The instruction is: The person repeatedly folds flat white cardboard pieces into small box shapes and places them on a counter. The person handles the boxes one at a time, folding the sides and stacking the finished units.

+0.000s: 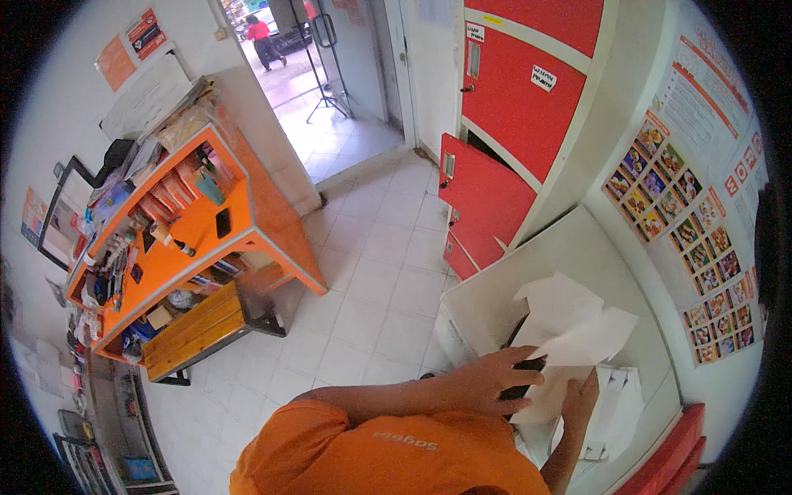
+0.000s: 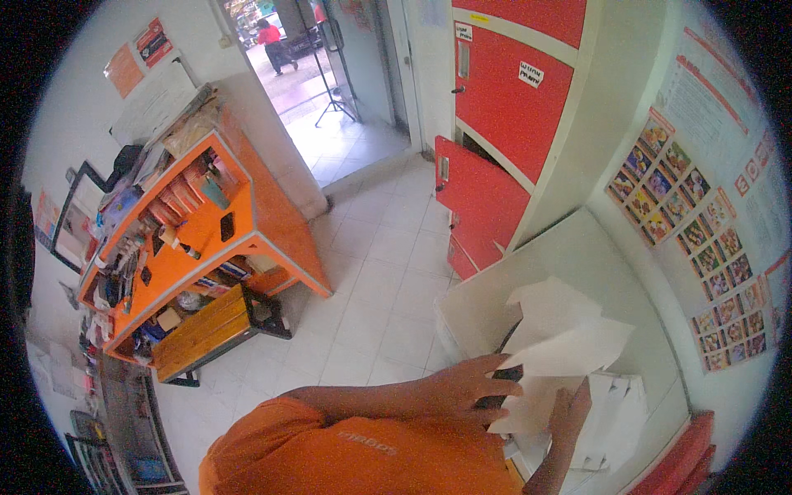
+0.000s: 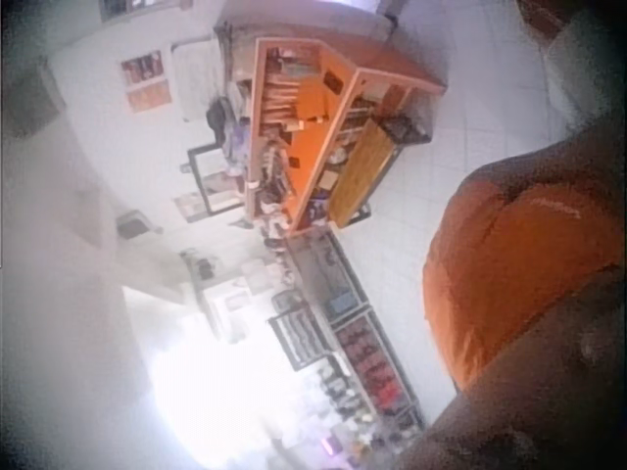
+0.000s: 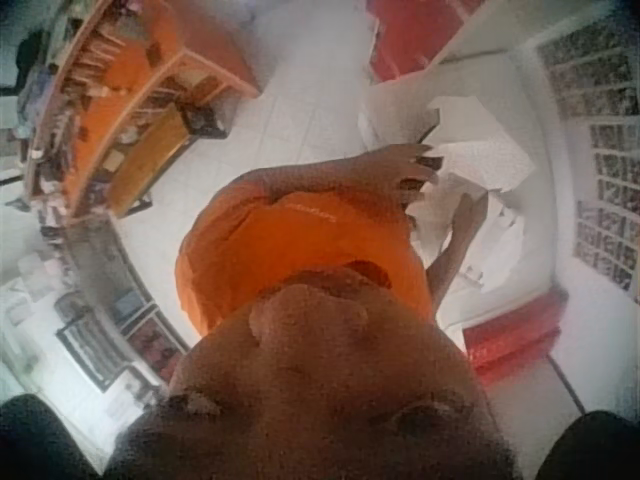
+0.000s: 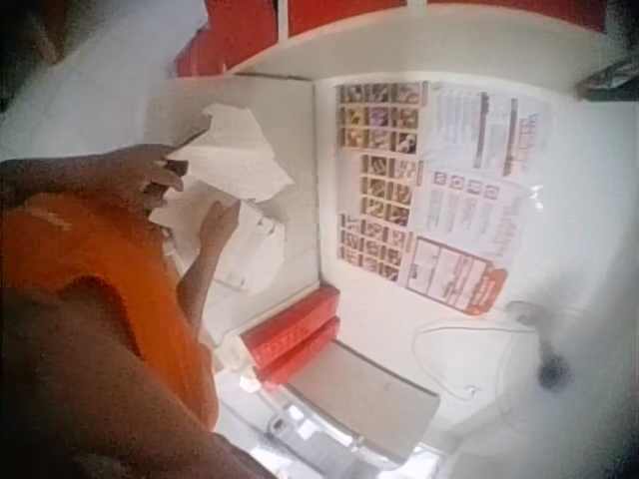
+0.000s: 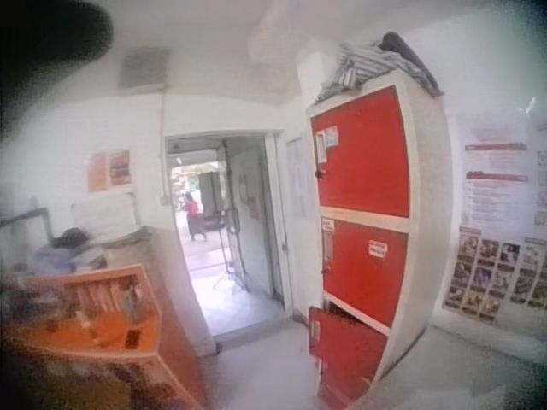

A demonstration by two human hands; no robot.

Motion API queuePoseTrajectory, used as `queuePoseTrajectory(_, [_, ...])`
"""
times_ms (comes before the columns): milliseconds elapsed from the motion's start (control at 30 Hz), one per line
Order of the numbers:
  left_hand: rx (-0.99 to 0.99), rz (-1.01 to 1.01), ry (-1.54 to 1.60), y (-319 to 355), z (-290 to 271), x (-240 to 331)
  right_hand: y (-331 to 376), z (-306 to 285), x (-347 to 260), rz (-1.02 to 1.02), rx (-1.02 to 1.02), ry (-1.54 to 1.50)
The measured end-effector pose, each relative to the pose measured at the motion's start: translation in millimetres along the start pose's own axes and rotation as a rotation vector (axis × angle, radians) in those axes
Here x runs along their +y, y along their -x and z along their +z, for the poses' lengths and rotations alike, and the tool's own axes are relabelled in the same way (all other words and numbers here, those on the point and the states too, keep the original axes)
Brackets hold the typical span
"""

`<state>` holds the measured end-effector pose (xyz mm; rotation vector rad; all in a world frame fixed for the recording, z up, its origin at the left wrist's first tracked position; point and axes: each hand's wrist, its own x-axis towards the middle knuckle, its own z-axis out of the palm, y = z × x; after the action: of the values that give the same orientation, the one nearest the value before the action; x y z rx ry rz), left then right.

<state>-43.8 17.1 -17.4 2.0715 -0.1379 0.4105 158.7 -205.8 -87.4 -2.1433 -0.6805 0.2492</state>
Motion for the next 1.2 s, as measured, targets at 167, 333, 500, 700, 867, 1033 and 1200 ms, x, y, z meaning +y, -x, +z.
queuePoseTrajectory(167, [0.072, 0.06, 0.0, -20.9, 13.5, -3.7, -27.3, 10.6, 6.7, 0.037, 0.218, 0.112])
queuePoseTrajectory(333, [0.368, 0.032, 0.025, -37.7, 43.0, -81.5, -65.0, -13.7, 112.6, 0.233, 0.011, -1.043])
queuePoseTrajectory(500, [0.392, -0.402, -0.044, -2.3, 75.3, -250.5, -99.4, 10.6, 138.2, 0.172, 0.025, -0.517])
queuePoseTrajectory(700, [0.276, -0.427, 0.167, -37.0, 69.4, -204.7, -114.3, 34.8, 118.5, 0.033, 0.155, 0.171])
queuePoseTrajectory(867, [0.058, -0.275, -0.049, -43.5, 68.8, -230.3, -108.4, 47.6, 102.8, 0.089, 0.022, 0.303])
queuePoseTrajectory(1033, [-0.081, -0.263, -0.144, -52.0, 56.6, -231.6, -81.0, 58.1, 94.7, 0.121, 0.104, 0.49])
queuePoseTrajectory(1200, [-0.116, -0.217, -0.142, -55.0, 51.0, -229.6, -84.1, 49.5, 94.2, 0.155, 0.065, 0.334])
